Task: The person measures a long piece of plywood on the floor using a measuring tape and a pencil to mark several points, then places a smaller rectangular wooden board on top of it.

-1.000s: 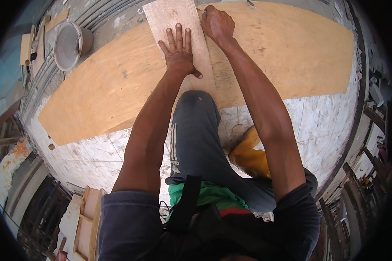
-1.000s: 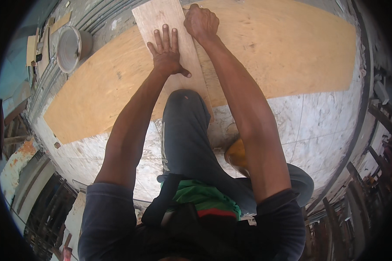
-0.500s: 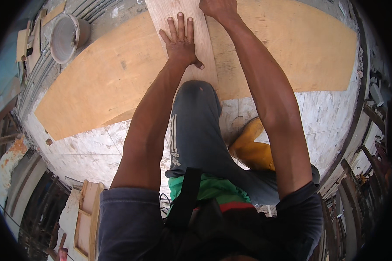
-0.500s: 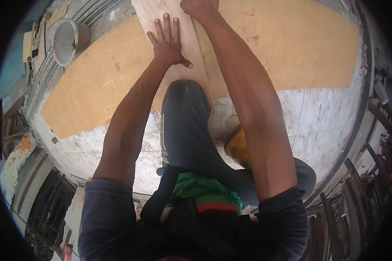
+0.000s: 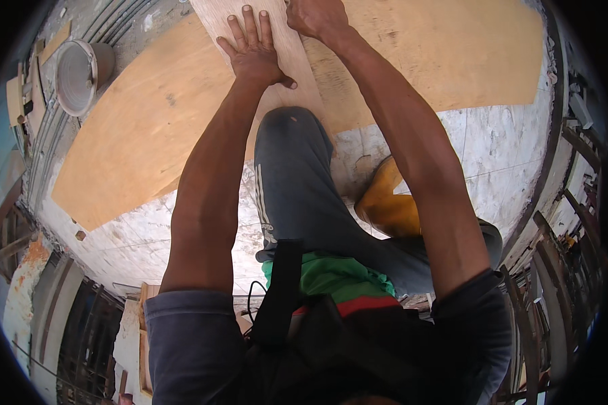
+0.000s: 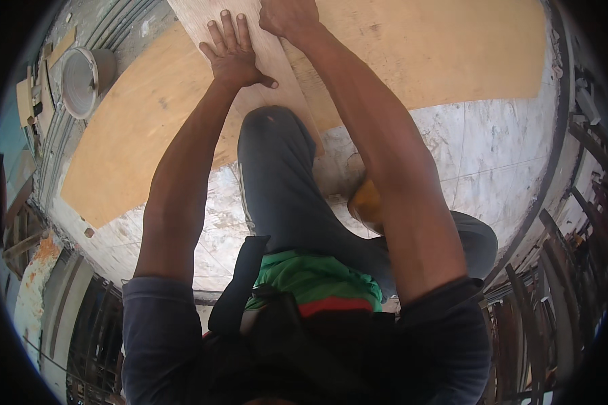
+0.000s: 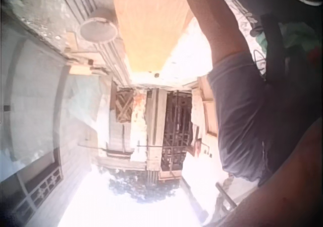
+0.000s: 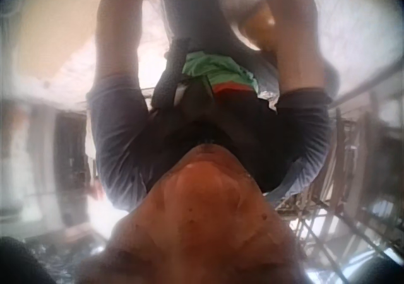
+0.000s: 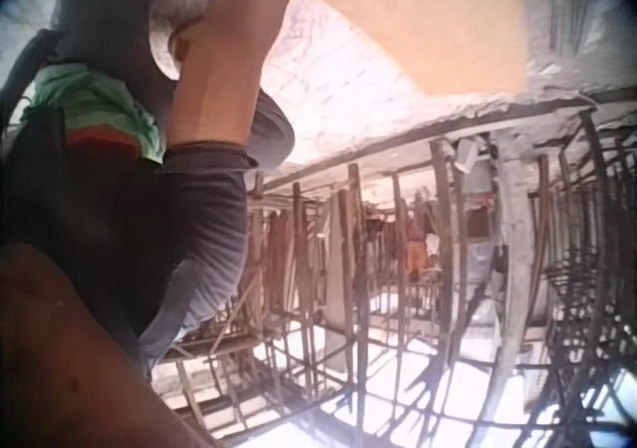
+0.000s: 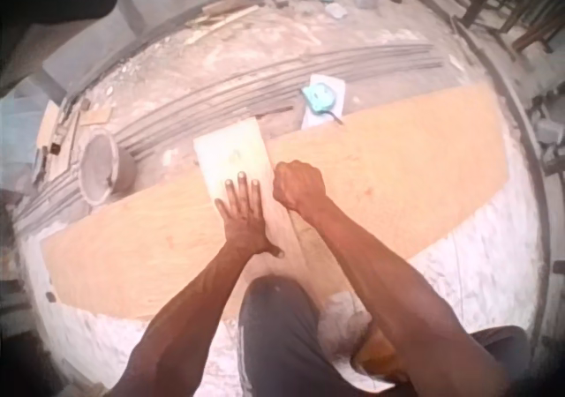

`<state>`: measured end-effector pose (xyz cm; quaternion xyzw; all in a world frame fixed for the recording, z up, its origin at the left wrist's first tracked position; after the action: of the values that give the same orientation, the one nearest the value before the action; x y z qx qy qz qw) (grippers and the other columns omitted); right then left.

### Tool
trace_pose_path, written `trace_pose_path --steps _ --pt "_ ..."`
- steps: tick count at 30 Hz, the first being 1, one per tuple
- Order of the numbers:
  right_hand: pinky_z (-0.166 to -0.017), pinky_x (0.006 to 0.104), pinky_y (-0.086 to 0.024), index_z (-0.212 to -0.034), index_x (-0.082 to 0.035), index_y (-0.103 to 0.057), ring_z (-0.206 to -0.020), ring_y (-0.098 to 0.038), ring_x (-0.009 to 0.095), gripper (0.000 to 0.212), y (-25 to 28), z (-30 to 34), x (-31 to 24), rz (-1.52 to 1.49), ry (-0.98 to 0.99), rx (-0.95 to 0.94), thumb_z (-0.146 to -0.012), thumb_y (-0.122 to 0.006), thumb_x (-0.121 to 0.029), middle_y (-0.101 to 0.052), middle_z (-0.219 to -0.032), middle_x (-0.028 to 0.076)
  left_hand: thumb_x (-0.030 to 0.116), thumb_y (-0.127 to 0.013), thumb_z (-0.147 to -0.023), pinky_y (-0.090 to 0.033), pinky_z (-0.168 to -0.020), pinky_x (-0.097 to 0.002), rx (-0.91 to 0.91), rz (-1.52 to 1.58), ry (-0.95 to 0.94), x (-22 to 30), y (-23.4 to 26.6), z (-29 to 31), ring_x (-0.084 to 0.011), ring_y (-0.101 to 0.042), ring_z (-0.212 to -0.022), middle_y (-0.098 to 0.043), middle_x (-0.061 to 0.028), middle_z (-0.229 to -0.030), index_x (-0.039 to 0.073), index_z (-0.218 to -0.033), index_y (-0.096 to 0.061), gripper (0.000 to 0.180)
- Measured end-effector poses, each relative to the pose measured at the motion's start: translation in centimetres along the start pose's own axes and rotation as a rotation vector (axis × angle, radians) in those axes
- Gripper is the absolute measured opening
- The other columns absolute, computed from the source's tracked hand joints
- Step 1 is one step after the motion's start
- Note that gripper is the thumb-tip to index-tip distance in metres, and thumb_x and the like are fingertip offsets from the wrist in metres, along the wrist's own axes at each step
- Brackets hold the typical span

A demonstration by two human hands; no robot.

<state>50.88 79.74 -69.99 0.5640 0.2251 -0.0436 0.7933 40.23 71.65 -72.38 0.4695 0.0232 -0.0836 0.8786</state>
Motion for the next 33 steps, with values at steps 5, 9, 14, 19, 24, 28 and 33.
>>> trace_pose_path --steps 5,9,14,19,24,28,33 --pt "-0.063 0.0479 -0.055 -0.084 -0.002 -0.066 -0.07 -0.07 0.038 0.018 -5.0 8.9 2.1 -0.06 -0.004 0.05 -0.084 -0.057 -0.017 -0.068 -0.073 0.02 0.069 -0.09 -0.042 -0.006 -0.108 -0.0762 0.05 0.006 -0.009 0.0 0.2 -0.8 -0.0515 0.019 -0.147 0.018 -0.0283 -0.161 0.003 -0.157 0.01 0.166" --pt "-0.063 0.0476 -0.055 -0.088 -0.002 -0.064 -0.069 -0.069 0.038 0.013 -10.4 18.0 3.7 -0.087 -0.029 -0.068 -0.083 -0.056 -0.012 -0.068 -0.073 0.021 0.068 -0.09 -0.042 -0.004 -0.108 -0.0769 0.099 0.044 -0.038 0.0 0.1 -1.2 -0.0521 0.02 -0.146 0.019 -0.0294 -0.161 0.003 -0.157 0.011 0.166" --pt "-0.068 0.0493 -0.055 -0.092 -0.002 -0.063 -0.077 -0.07 0.037 0.014 -16.2 29.7 5.8 -0.034 -0.145 -0.424 -0.083 -0.057 -0.012 -0.069 -0.083 0.022 0.068 -0.09 -0.042 -0.005 -0.108 -0.0765 0.074 0.03 -0.026 0.0 -0.2 -1.2 -0.052 0.019 -0.147 0.019 -0.0292 -0.161 0.003 -0.157 0.01 0.166" --pt "-0.075 0.0477 -0.056 -0.094 -0.006 -0.068 -0.088 -0.071 0.035 0.015 -16.6 28.4 6.6 0.02 -0.109 -0.671 -0.086 -0.06 -0.016 -0.072 -0.089 0.017 0.07 -0.089 -0.043 -0.006 -0.108 -0.0766 0.024 0.003 -0.011 -0.2 -0.3 -1.2 -0.0517 0.02 -0.146 0.02 -0.0292 -0.16 0.002 -0.157 0.012 0.166" --pt "-0.071 0.0483 -0.055 -0.091 -0.007 -0.068 -0.084 -0.07 0.037 0.013 -8.9 22.3 5.7 0.008 -0.112 -0.425 -0.088 -0.063 -0.019 -0.071 -0.085 0.017 0.071 -0.088 -0.042 -0.005 -0.108 -0.077 0.02 -0.008 -0.001 -0.4 -0.3 -1.3 -0.0518 0.021 -0.146 0.022 -0.0293 -0.16 0.002 -0.156 0.013 0.168" --pt "-0.066 0.0494 -0.053 -0.09 -0.005 -0.063 -0.076 -0.068 0.04 0.011 -2.1 13.2 4.0 -0.145 -0.096 0.128 -0.09 -0.058 -0.014 -0.068 -0.078 0.021 0.072 -0.088 -0.041 -0.005 -0.108 -0.0772 0.026 0.026 -0.013 -0.4 -0.2 -1.3 -0.0519 0.021 -0.146 0.022 -0.0288 -0.16 0.002 -0.156 0.012 0.168" --pt "-0.062 0.0512 -0.052 -0.095 -0.005 -0.06 -0.071 -0.067 0.041 0.013 2.1 3.9 1.1 -0.173 -0.04 0.394 -0.087 -0.056 -0.015 -0.067 -0.074 0.02 0.071 -0.088 -0.041 -0.006 -0.108 -0.0766 0.019 0.019 -0.003 -0.5 -0.1 -1.2 -0.0514 0.02 -0.146 0.02 -0.0272 -0.161 0.002 -0.157 0.012 0.168"
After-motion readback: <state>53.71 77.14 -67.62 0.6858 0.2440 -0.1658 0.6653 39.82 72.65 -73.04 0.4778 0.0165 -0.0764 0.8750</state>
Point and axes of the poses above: each hand's wrist, its own z-axis away from the middle knuckle, its own y-axis out of the back of the hand, x = y × z, the point moved 8 cm from there along -z, towards the middle knuckle
